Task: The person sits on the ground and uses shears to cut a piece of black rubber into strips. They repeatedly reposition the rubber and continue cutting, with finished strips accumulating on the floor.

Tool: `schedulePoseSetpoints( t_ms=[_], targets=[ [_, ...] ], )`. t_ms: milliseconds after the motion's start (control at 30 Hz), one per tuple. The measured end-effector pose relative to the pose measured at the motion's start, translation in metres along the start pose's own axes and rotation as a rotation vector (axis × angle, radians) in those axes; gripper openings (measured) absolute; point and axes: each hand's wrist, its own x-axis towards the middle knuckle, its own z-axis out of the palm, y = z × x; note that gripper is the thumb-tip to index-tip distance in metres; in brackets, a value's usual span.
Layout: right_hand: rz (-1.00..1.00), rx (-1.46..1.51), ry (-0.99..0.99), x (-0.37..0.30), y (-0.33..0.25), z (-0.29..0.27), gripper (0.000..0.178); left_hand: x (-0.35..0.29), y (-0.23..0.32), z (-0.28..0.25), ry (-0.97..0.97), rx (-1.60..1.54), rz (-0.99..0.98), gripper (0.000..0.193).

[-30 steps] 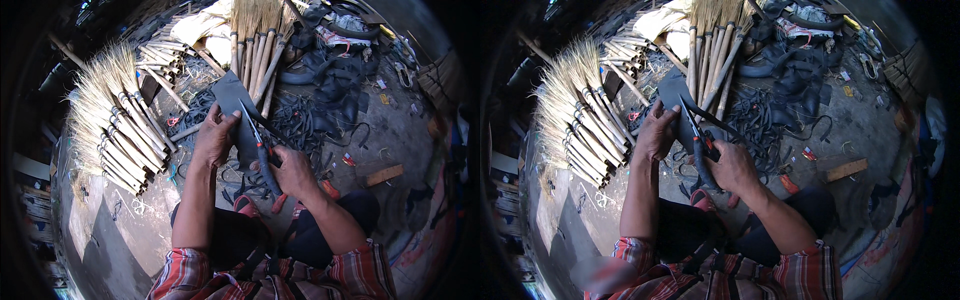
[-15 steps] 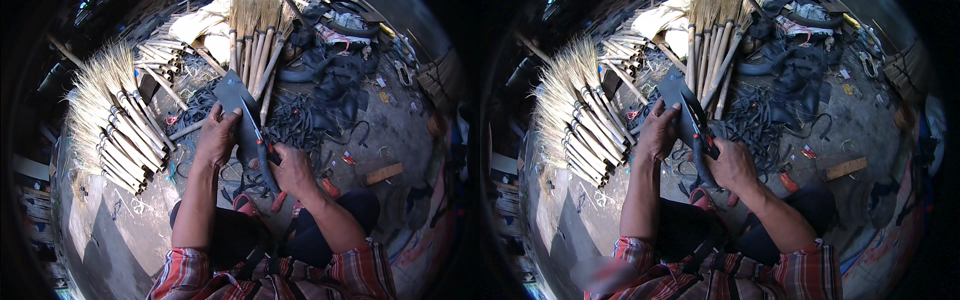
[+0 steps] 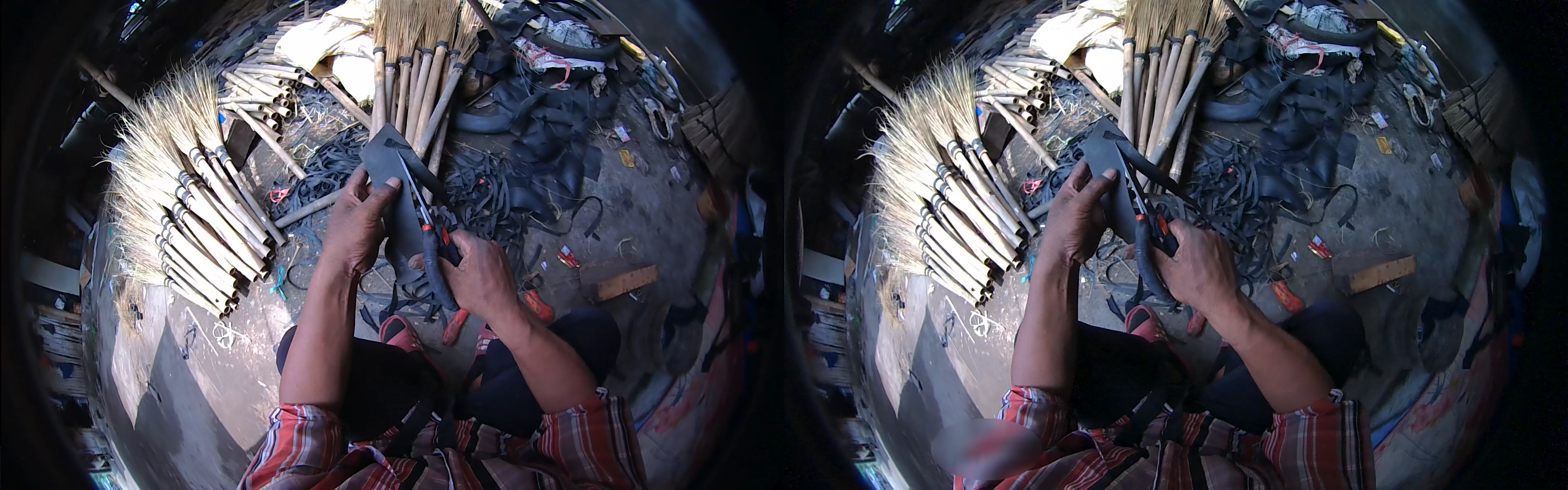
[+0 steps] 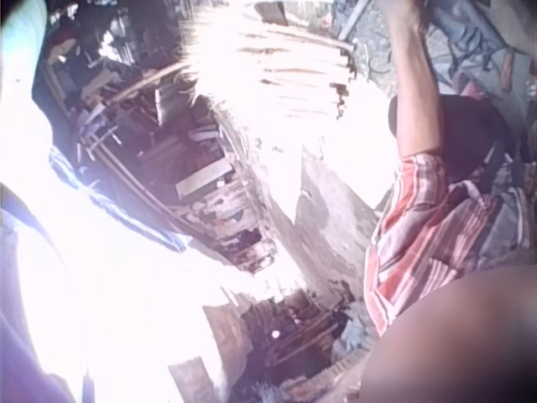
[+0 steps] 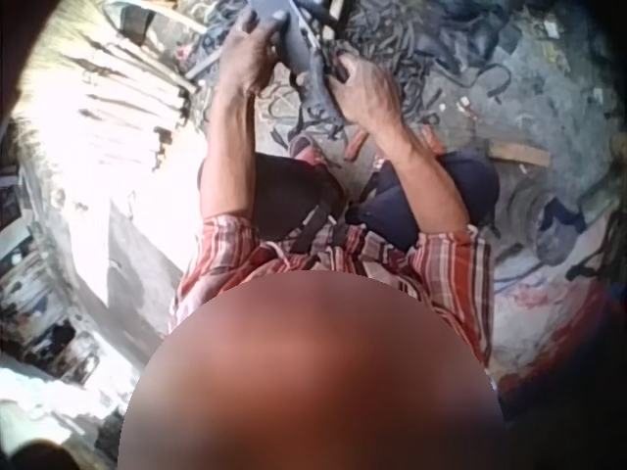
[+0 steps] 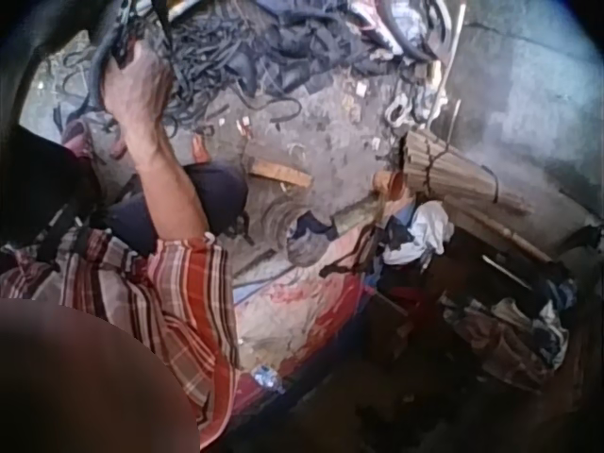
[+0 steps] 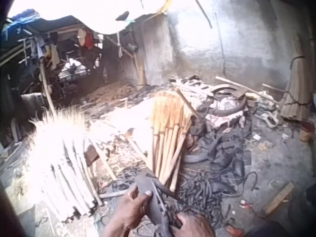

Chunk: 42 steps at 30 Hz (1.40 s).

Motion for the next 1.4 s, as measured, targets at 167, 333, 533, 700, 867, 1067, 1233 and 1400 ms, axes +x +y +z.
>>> schedulePoseSetpoints(
  t_ms=[167,333,533,700,867,1067,1233,1400],
  targets=[
    [-0.050,-0.045,0.020,0.002,0.000,0.002,0.054,-0.003,0.001,0.001,-0.020,-0.017,0.021,0.048],
    [-0.112,-0.025,0.163,0.007,0.011,0.008,0.058,-0.008,-0.004,0.008,-0.068,0.031,-0.073,0.046],
    [-0.009,0.058,0.046,0.004,0.013,0.007,0.064,-0.006,-0.003,0.008,-0.093,0.042,-0.070,0.044],
    [-0.054,0.196,0.169,0.009,0.012,0.012,0.063,-0.007,-0.009,0.009,-0.158,0.109,-0.059,0.043],
    [0.046,0.191,0.065,0.014,0.021,0.005,0.063,-0.006,-0.012,0.010,-0.195,0.136,-0.058,0.041],
    [0.019,0.261,0.056,0.017,0.025,0.003,0.060,-0.003,-0.010,0.008,-0.168,0.152,-0.068,0.039],
    [0.033,0.372,0.073,0.021,0.025,0.001,0.037,-0.004,-0.012,0.008,-0.213,0.217,-0.104,0.037],
    [-0.004,0.625,0.147,0.022,0.028,0.001,0.025,-0.004,-0.013,0.008,-0.192,0.176,-0.071,0.037]
  ],
)
